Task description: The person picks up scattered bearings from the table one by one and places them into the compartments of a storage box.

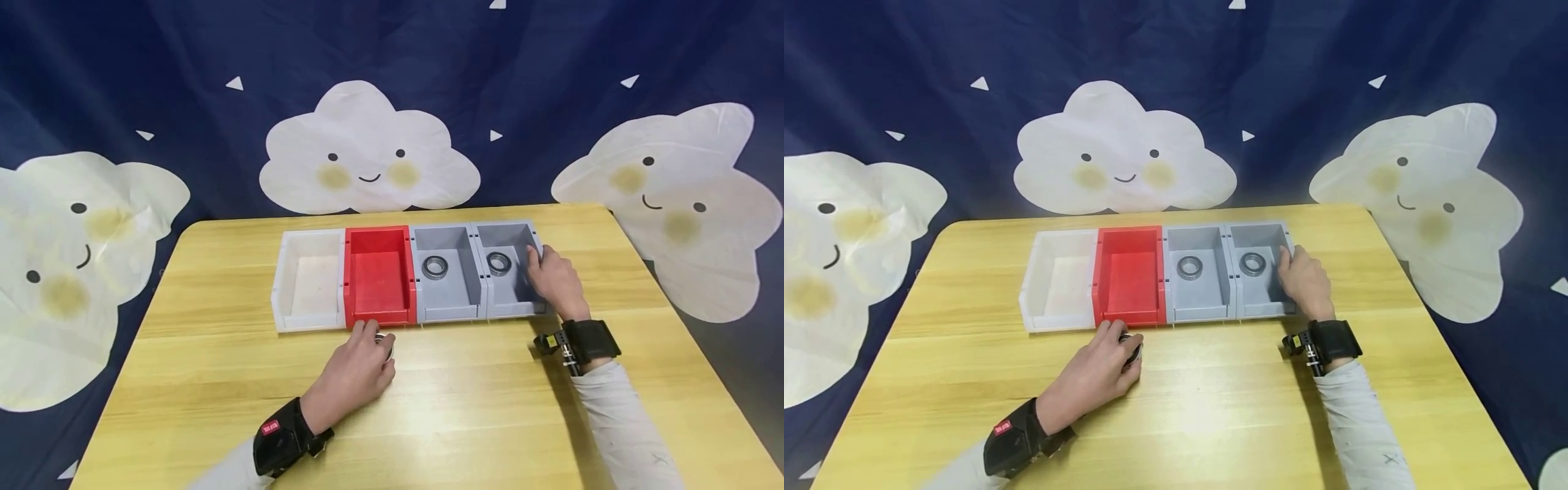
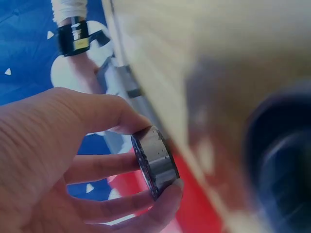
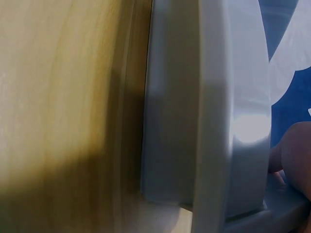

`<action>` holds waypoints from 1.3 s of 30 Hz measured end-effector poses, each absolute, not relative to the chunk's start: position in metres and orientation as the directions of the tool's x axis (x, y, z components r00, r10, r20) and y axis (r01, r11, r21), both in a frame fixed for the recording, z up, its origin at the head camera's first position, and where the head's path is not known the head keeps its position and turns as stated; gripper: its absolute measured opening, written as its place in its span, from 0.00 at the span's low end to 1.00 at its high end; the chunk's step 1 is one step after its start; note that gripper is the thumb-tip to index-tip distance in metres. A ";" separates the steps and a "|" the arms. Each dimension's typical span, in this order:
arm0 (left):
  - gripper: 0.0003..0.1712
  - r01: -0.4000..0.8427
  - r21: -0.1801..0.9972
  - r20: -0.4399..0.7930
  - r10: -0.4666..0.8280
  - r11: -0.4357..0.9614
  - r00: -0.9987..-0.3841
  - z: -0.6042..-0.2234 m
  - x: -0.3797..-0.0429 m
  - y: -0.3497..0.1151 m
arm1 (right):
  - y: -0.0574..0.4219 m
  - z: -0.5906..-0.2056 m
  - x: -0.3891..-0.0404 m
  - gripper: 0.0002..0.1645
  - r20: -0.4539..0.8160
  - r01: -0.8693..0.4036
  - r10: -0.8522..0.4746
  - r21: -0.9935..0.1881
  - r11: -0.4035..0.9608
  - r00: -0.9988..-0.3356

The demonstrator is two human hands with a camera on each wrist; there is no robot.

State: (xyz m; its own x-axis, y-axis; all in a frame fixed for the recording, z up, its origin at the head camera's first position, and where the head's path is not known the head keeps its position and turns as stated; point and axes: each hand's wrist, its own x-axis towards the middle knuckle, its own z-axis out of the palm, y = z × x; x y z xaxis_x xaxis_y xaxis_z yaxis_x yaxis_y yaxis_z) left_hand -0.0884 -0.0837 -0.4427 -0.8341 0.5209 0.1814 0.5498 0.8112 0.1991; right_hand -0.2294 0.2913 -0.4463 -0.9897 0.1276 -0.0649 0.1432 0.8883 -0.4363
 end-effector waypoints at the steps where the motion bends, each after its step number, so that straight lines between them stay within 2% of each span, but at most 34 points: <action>1: 0.14 0.555 0.194 0.197 0.522 0.809 -0.830 -0.438 -0.090 -0.085 | 0.291 -0.446 -0.230 0.40 -0.065 0.140 0.124 -0.438 0.888 -0.990; 6: 0.14 0.569 0.186 0.250 0.522 0.801 -0.816 -0.411 -0.102 -0.089 | 0.289 -0.445 -0.231 0.40 -0.068 0.147 0.131 -0.436 0.888 -0.989; 12: 0.10 0.597 0.259 0.302 0.524 0.759 -0.797 -0.377 -0.127 -0.095 | 0.290 -0.442 -0.230 0.40 -0.066 0.150 0.135 -0.441 0.885 -0.989; 18: 0.14 0.614 0.337 0.331 0.520 0.714 -0.787 -0.346 -0.161 -0.102 | 0.291 -0.442 -0.230 0.41 -0.065 0.152 0.138 -0.451 0.880 -0.988; 22: 0.17 0.569 0.368 0.293 0.490 0.735 -0.821 -0.333 -0.177 -0.103 | 0.291 -0.444 -0.228 0.41 -0.074 0.154 0.136 -0.453 0.878 -0.988; 27: 0.14 0.513 0.386 0.217 0.465 0.766 -0.858 -0.329 -0.194 -0.096 | 0.291 -0.445 -0.227 0.39 -0.068 0.155 0.140 -0.454 0.877 -0.988; 32: 0.07 0.507 0.403 0.152 0.491 0.762 -0.858 -0.339 -0.211 -0.087 | 0.290 -0.444 -0.226 0.37 -0.069 0.165 0.150 -0.457 0.874 -0.986; 39: 0.07 0.416 0.487 0.005 0.473 0.768 -0.881 -0.361 -0.232 -0.080 | 0.291 -0.445 -0.225 0.35 -0.065 0.158 0.144 -0.458 0.875 -0.987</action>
